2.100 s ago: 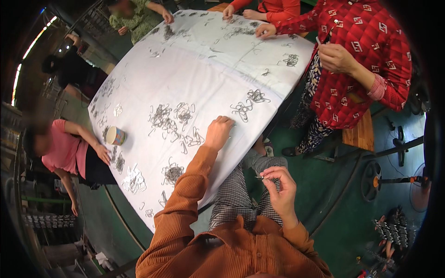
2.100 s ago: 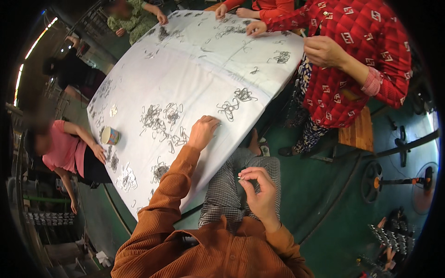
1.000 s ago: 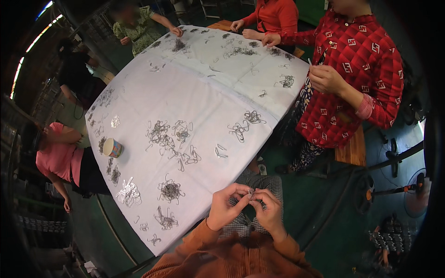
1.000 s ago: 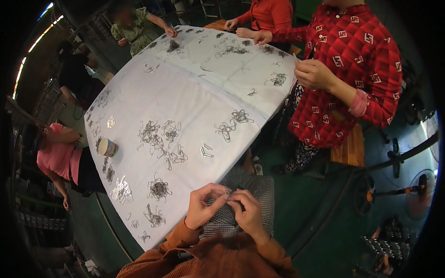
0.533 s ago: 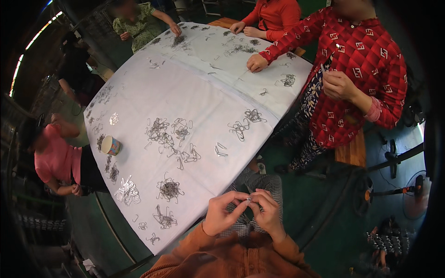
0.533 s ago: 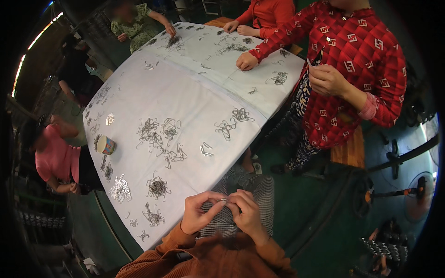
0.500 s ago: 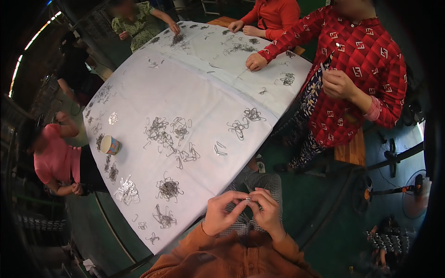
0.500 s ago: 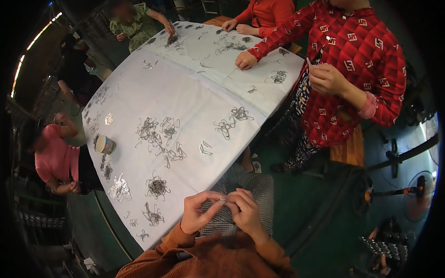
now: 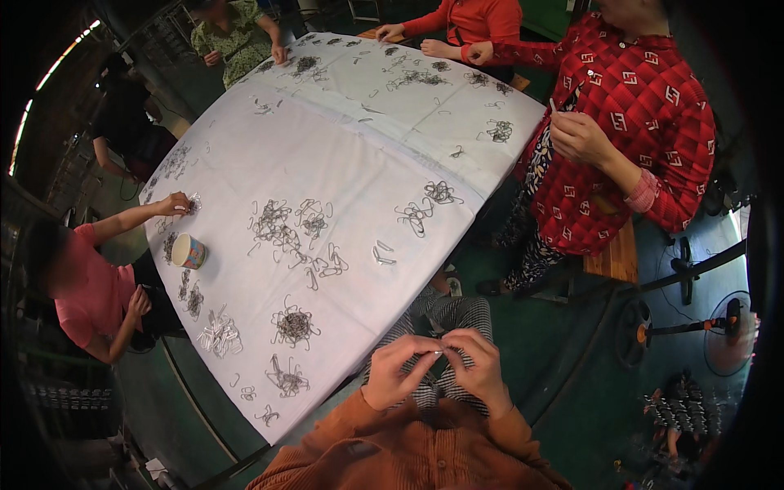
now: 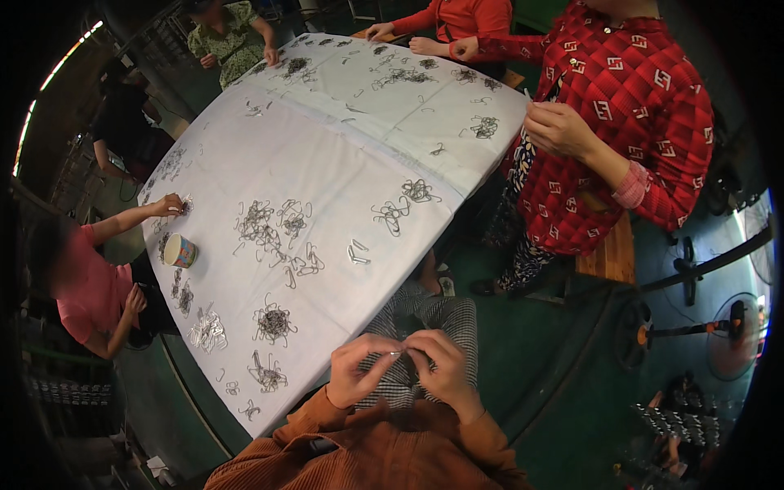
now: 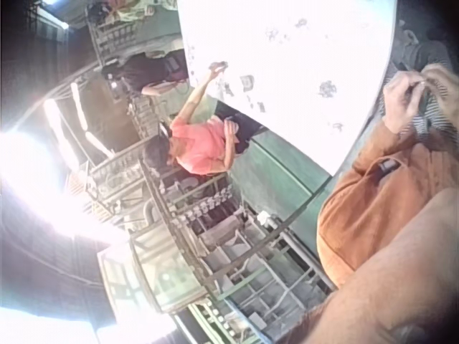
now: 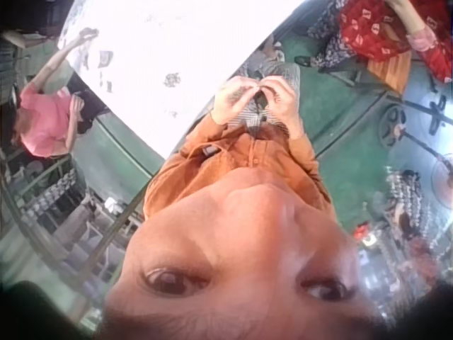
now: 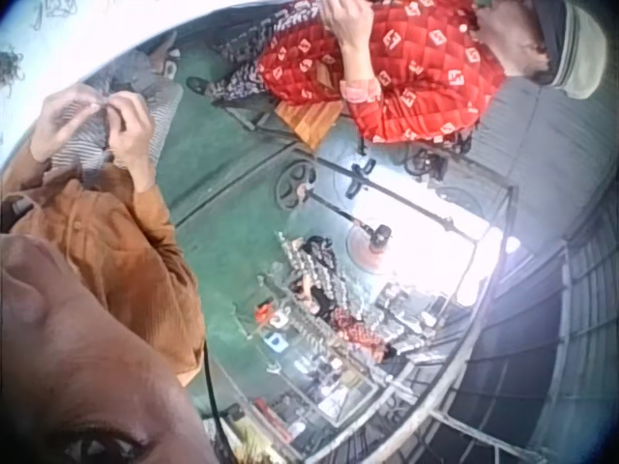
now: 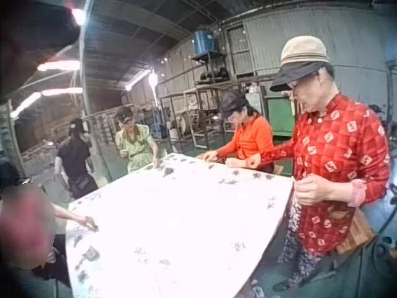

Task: The person sits at a table and repeatedly picks up small metal wire pieces, bends them into specific shapes, and places them into a pile. Other people are working at the same table, performing similar tasks.

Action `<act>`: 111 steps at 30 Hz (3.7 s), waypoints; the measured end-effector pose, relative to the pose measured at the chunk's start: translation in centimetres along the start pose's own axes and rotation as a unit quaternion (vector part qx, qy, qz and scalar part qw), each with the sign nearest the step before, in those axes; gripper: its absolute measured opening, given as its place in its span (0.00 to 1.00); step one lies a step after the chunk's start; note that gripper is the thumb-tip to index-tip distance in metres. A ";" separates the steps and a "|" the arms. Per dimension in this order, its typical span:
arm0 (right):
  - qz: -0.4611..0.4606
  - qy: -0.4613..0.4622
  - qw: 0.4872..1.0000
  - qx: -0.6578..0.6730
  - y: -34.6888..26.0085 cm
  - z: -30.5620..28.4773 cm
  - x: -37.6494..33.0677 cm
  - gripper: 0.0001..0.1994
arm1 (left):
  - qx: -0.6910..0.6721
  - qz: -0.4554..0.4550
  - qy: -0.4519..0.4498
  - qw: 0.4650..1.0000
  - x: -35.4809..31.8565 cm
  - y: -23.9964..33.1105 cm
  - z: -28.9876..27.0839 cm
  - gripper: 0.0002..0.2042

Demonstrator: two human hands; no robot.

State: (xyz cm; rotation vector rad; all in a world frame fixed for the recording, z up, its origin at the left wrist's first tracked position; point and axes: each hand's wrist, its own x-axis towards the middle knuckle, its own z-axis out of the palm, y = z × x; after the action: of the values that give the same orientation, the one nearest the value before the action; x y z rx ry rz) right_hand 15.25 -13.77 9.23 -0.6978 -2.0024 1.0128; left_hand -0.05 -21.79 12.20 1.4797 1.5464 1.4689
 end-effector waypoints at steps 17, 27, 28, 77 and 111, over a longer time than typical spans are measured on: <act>0.051 0.041 0.998 -0.020 1.5 0.2 0.4 0.05 | 0.004 -0.047 0.012 0.999 -3.2 -5.3 1.9 0.08; 0.065 -0.082 0.984 -0.147 8.9 9.2 12.1 0.03 | 0.032 -0.048 0.008 0.998 -3.6 -11.3 2.4 0.08; 0.068 -0.091 0.980 -0.165 9.8 10.6 13.1 0.03 | 0.029 -0.049 0.004 0.998 -3.7 -11.2 2.4 0.08; 0.316 -0.203 0.858 0.350 4.3 10.6 13.2 0.07 | -0.072 -0.143 0.034 0.986 -5.1 -8.5 0.9 0.07; 0.178 0.029 0.931 0.318 1.0 4.5 0.7 0.02 | 0.093 -0.069 0.058 0.992 -0.8 -6.6 -2.2 0.17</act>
State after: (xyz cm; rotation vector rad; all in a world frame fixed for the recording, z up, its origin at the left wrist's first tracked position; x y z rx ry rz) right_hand 11.26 -14.57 6.95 -0.7191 -1.3816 1.7245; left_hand -4.06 -21.97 6.44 1.3782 1.8594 1.3832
